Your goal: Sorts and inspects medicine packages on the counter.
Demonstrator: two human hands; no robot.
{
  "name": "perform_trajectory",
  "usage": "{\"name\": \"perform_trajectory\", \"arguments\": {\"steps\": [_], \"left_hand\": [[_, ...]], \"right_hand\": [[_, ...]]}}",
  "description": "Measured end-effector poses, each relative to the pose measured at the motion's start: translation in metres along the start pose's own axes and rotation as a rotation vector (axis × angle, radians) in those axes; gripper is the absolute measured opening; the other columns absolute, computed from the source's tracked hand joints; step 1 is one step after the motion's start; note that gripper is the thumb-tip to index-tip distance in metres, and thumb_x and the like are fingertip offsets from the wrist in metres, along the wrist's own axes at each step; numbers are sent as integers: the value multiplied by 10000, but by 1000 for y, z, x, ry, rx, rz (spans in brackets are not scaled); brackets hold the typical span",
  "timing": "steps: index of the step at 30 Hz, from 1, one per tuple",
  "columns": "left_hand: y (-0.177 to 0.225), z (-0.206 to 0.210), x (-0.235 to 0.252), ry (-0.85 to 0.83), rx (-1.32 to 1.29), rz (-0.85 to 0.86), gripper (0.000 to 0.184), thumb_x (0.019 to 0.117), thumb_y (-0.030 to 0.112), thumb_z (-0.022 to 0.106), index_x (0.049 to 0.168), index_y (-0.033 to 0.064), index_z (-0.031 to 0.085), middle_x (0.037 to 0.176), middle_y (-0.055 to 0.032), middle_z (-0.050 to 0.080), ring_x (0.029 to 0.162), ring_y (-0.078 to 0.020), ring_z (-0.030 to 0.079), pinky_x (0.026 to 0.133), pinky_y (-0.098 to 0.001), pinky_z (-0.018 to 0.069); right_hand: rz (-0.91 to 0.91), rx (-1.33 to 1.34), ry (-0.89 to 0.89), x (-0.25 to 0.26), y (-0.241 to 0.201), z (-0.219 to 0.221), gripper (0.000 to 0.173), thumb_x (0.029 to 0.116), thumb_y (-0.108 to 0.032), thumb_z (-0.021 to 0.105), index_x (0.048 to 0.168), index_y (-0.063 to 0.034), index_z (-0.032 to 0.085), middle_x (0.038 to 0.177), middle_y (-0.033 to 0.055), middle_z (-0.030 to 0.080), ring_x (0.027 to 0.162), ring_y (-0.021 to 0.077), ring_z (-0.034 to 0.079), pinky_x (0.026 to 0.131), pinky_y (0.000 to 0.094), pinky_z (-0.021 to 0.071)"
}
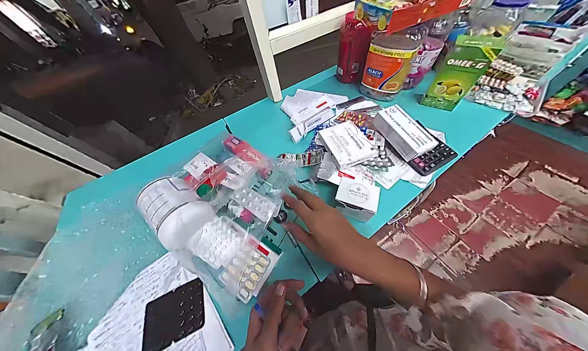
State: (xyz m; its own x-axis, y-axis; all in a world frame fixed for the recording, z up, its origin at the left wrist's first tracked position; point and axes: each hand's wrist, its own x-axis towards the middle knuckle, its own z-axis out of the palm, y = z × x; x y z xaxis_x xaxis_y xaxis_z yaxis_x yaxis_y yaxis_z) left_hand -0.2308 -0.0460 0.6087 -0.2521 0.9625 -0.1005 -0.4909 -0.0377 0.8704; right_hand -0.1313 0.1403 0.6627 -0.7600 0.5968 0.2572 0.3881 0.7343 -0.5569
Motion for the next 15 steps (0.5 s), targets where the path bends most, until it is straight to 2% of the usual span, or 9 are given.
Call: {"name": "perform_trajectory", "arguments": {"steps": [1,2,3,5,6,8,10,12,15], "left_hand": [[1,0,0,11,20,-2,409,1119,248,318,1148,81,690,800,45,726,458,102,441,441,-75,382],[0,0,0,10,32,-6,411,1121,239,307,1148,77,684,809,45,730,457,103,437,443,-75,382],[-1,1,1,0,38,-7,412,1122,232,302,1153,70,679,817,42,733,459,106,431,445,-76,377],[-2,7,3,-30,88,1,391,1118,209,318,1169,58,674,838,42,729,475,107,419,451,-78,364],[0,12,4,-36,162,14,364,1113,186,339,1183,49,669,852,53,724,491,107,413,457,-84,358],[8,25,6,5,400,81,306,1078,102,389,1193,-2,653,884,64,717,540,98,440,484,-100,374],[15,34,9,67,665,191,267,1026,62,489,1190,-62,660,976,-8,729,661,70,572,565,-117,474],[22,39,12,104,833,252,286,1005,87,560,1222,-74,653,1094,-107,727,777,22,647,630,-151,523],[30,50,23,139,987,273,372,966,140,679,1285,-48,644,1241,-176,676,631,9,536,508,-165,424]], "right_hand": [[-103,-85,220,-21,10,-3,379,1028,-307,584,1300,-63,685,1379,192,631,1183,284,668,957,367,562],[-151,-155,369,-38,22,-11,321,1017,-300,606,1245,-104,717,1331,170,663,1194,282,659,988,386,549],[-130,-238,453,-52,33,-20,345,995,-330,634,1272,-135,697,1345,187,646,1236,329,621,1015,451,514],[19,-335,424,-71,59,-34,566,906,-379,712,1410,-144,606,1441,276,543,1298,477,537,1013,625,450],[95,-331,363,-77,70,-37,646,873,-351,735,1458,-132,567,1454,278,530,1258,479,565,965,624,484],[139,-267,297,-88,80,-40,607,871,-317,741,1428,-123,597,1350,237,606,1056,379,687,783,509,598],[71,-194,320,-98,76,-36,562,832,-334,753,1353,-148,656,1241,204,647,914,292,701,645,409,596],[1,-115,328,-108,67,-27,557,831,-361,764,1343,-171,655,1215,169,653,937,225,694,672,327,596],[-49,-40,335,-109,65,-12,518,871,-336,755,1350,-175,642,1269,163,640,1066,186,675,810,254,588]]}}
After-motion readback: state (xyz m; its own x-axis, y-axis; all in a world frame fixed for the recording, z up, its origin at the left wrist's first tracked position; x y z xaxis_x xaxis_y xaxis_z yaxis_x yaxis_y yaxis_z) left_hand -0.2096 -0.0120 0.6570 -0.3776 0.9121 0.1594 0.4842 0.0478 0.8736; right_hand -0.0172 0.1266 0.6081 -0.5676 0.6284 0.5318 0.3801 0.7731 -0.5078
